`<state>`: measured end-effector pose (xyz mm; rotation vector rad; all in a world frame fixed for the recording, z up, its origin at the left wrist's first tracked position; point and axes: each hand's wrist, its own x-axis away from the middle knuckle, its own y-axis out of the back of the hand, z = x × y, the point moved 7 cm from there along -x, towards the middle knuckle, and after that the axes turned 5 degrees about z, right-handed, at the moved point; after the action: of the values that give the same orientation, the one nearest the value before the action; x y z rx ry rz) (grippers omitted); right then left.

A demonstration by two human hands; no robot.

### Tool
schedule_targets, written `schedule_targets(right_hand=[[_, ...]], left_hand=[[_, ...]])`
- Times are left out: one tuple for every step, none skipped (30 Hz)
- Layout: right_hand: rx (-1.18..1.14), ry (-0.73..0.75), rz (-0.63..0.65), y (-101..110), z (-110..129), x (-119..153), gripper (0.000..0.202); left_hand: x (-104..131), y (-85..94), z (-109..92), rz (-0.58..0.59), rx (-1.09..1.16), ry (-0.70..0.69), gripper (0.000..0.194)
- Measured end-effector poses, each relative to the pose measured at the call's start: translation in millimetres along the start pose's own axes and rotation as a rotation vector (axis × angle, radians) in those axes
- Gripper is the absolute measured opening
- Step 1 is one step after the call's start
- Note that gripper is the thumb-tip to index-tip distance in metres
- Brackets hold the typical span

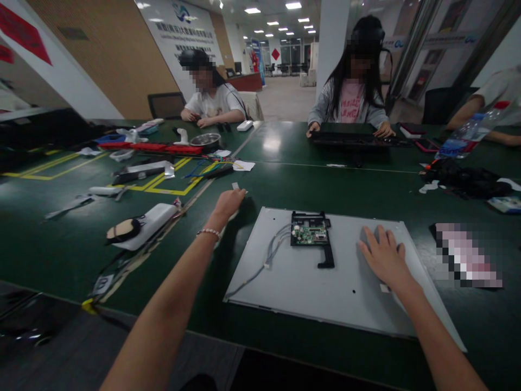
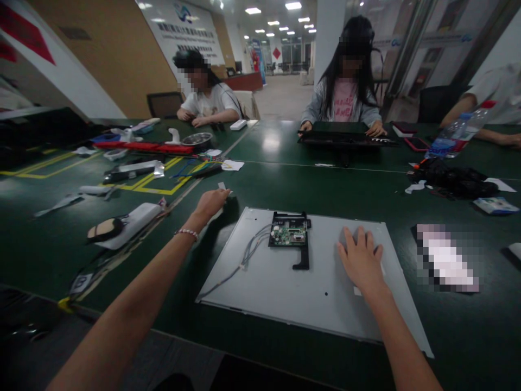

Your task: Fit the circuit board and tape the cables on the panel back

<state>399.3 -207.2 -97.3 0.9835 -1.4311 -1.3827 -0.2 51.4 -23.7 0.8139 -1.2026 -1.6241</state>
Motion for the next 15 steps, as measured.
schedule_targets(right_hand=[[-0.001,0.001,0.003,-0.7,-0.2,-0.1,0.057],[-0.002,0.002,0.005,-1.1,-0.3,0.0,0.057],[-0.002,0.002,0.003,-1.3,-0.5,0.1,0.057],[-0.001,0.000,-0.001,-1.3,-0.6,0.3,0.057],[0.000,-0.001,-0.005,-1.2,-0.8,0.5,0.057],[0.002,-0.001,-0.008,-1.1,-0.8,0.7,0.057],[0.004,-0.001,-0.009,-1.0,-0.8,0.9,0.057],[0.005,0.001,-0.009,-1.0,-0.6,1.0,0.057],[0.005,0.003,-0.010,-0.8,-0.6,1.2,0.057],[0.005,0.004,-0.011,-0.5,-0.5,1.4,0.057],[0.003,0.004,-0.011,-0.1,-0.5,1.6,0.057],[0.001,0.005,-0.010,0.2,-0.3,1.8,0.057],[-0.002,0.005,-0.008,0.6,-0.3,2.1,0.058],[-0.005,0.004,-0.008,1.2,-0.1,2.4,0.058],[-0.007,0.004,-0.008,1.8,0.2,2.7,0.058]], left_hand=[[2.5,4.2,-3.4,-0.011,-0.001,0.003,0.032],[5.5,9.2,-8.7,-0.029,0.001,0.003,0.033],[9.1,14.8,-16.3,-0.051,0.007,-0.006,0.034],[13.3,20.8,-26.4,-0.077,0.015,-0.028,0.035],[18.0,26.8,-39.0,-0.105,0.026,-0.066,0.035],[23.2,31.9,-53.6,-0.123,0.037,-0.122,0.035],[28.5,35.9,-69.1,-0.132,0.045,-0.187,0.034],[33.7,38.7,-83.7,-0.132,0.050,-0.246,0.032],[38.7,40.6,-96.8,-0.129,0.056,-0.296,0.030],[43.4,41.6,-108.3,-0.123,0.063,-0.343,0.028],[47.7,42.0,-117.6,-0.117,0.070,-0.379,0.026],[51.5,41.9,-124.6,-0.112,0.076,-0.407,0.024],[55.0,41.4,-129.8,-0.109,0.079,-0.429,0.022],[58.1,40.7,-133.3,-0.107,0.080,-0.443,0.021],[60.6,39.9,-135.1,-0.108,0.081,-0.449,0.020]])
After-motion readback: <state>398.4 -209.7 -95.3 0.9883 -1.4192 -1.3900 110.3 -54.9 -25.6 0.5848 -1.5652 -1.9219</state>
